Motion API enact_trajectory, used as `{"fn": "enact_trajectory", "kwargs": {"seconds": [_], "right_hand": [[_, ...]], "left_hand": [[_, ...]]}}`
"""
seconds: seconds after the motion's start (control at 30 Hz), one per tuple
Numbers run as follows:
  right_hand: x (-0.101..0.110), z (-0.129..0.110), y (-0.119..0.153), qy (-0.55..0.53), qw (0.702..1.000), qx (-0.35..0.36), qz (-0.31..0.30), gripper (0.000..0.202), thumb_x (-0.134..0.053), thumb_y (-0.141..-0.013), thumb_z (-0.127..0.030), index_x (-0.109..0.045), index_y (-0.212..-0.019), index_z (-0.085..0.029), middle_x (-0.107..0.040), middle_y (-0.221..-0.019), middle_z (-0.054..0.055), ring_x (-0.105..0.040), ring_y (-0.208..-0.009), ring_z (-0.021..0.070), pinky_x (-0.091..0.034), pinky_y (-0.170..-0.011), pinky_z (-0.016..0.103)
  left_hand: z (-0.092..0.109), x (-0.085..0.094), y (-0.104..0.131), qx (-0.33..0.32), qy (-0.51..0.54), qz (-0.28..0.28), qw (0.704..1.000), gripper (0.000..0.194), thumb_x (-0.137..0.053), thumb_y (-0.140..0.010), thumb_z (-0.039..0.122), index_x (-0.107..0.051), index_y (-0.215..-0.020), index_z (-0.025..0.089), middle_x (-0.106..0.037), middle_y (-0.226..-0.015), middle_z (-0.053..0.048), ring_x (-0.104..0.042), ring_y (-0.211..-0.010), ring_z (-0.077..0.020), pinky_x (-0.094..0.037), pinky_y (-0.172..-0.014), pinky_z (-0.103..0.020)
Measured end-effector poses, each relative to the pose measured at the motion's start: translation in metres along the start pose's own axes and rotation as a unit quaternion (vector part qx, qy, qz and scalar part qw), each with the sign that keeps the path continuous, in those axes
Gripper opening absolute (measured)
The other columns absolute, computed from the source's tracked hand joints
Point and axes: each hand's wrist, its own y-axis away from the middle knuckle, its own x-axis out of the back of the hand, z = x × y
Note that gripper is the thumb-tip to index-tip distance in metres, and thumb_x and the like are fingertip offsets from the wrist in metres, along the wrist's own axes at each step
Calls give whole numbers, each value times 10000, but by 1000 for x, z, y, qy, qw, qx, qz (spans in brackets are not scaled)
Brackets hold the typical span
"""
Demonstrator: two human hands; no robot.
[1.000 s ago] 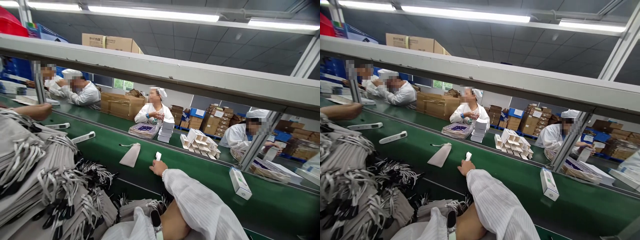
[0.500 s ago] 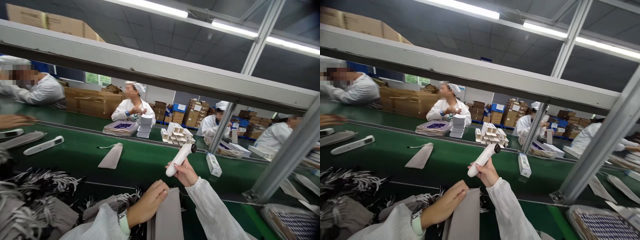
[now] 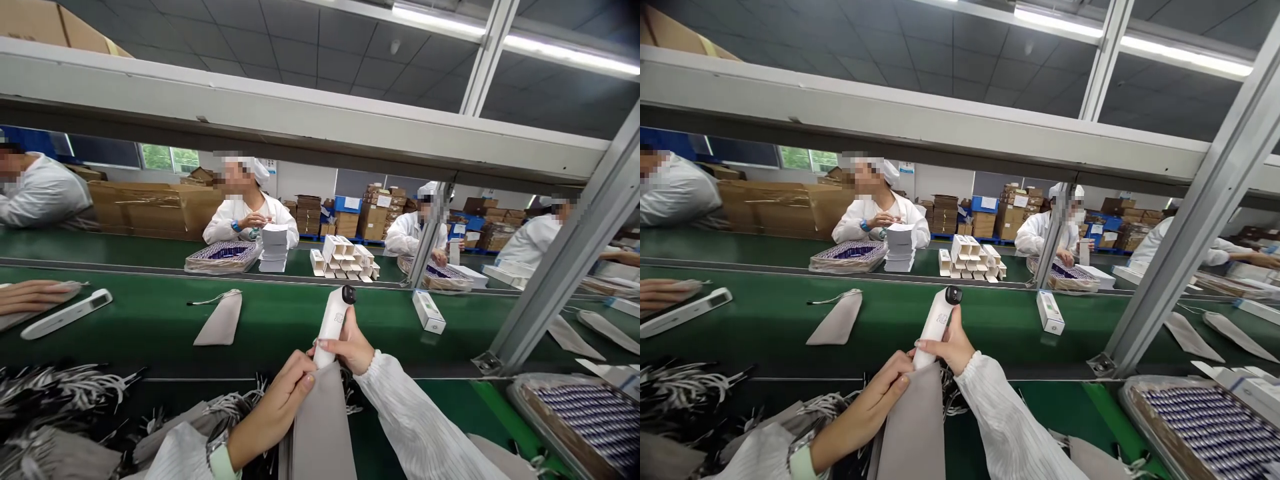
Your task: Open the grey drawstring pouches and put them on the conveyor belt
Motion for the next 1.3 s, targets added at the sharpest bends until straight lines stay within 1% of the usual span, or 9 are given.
{"fn": "enact_trajectory", "kwargs": {"seconds": [0.2,0.4,0.57,0.67,0.93,1.0,1.07,1.17,1.3], "right_hand": [[-3,8,-4,168,985,33,-16,319,-533,-690,-477,-550,-788,-174,-577,-700,11,-578,-705,163,-448,-690,330],[-3,7,-1,293,956,0,-22,597,-290,-753,-598,-625,-587,-133,-608,-708,55,-560,-749,166,-401,-749,305],[-12,8,7,323,933,-127,-93,637,-224,-738,-643,-574,-608,-127,-490,-479,-1,-463,-407,100,-377,-430,237],[-17,5,10,378,924,-50,11,485,-267,-783,-565,-546,-822,-170,-411,-460,-54,-365,-347,65,-289,-359,189],[41,-11,3,595,710,258,272,324,-324,-812,-365,-529,-663,-163,-468,-472,-1,-441,-439,100,-331,-485,218],[51,-16,3,563,739,233,286,341,-328,-810,-379,-515,-622,-165,-475,-466,5,-445,-444,100,-336,-486,220],[45,-18,4,478,837,150,222,371,-320,-799,-449,-531,-696,-161,-475,-452,-12,-391,-385,80,-313,-421,206],[9,-9,12,280,958,-8,-52,491,-444,-701,-540,-469,-1037,-182,-575,-642,-2,-377,-383,55,-284,-360,175],[-39,15,20,148,956,-26,-251,607,-721,-476,-354,-490,-1012,-187,-572,-845,14,-530,-688,114,-431,-608,233]], "left_hand": [[-5,0,-1,-6,-12,62,998,185,-290,-876,290,-438,-804,205,-380,-876,-24,-414,-875,-135,-331,-830,-238],[-2,7,-2,13,-51,88,995,202,-315,-866,308,-460,-773,202,-354,-887,-22,-424,-847,-133,-348,-792,-232],[3,15,-7,21,-75,127,989,218,-319,-857,335,-479,-790,202,-371,-886,-26,-434,-842,-145,-363,-748,-235],[12,26,-9,46,-102,128,985,240,-297,-854,365,-474,-824,206,-403,-871,-21,-444,-768,-141,-371,-678,-239],[77,54,16,200,-44,-128,970,398,-316,-798,498,-350,-576,170,-265,-564,48,-274,-512,-92,-236,-467,-205],[88,51,22,206,24,-117,971,396,-318,-807,484,-306,-561,173,-214,-547,56,-218,-486,-82,-199,-440,-201],[92,48,24,219,93,-84,968,380,-315,-817,475,-332,-582,177,-201,-520,64,-184,-455,-76,-167,-412,-198],[85,44,21,185,145,14,972,341,-309,-833,457,-410,-660,182,-212,-499,71,-183,-441,-73,-156,-405,-191],[73,43,13,93,123,99,983,311,-312,-848,414,-456,-700,180,-290,-530,59,-264,-475,-76,-224,-443,-180]]}}
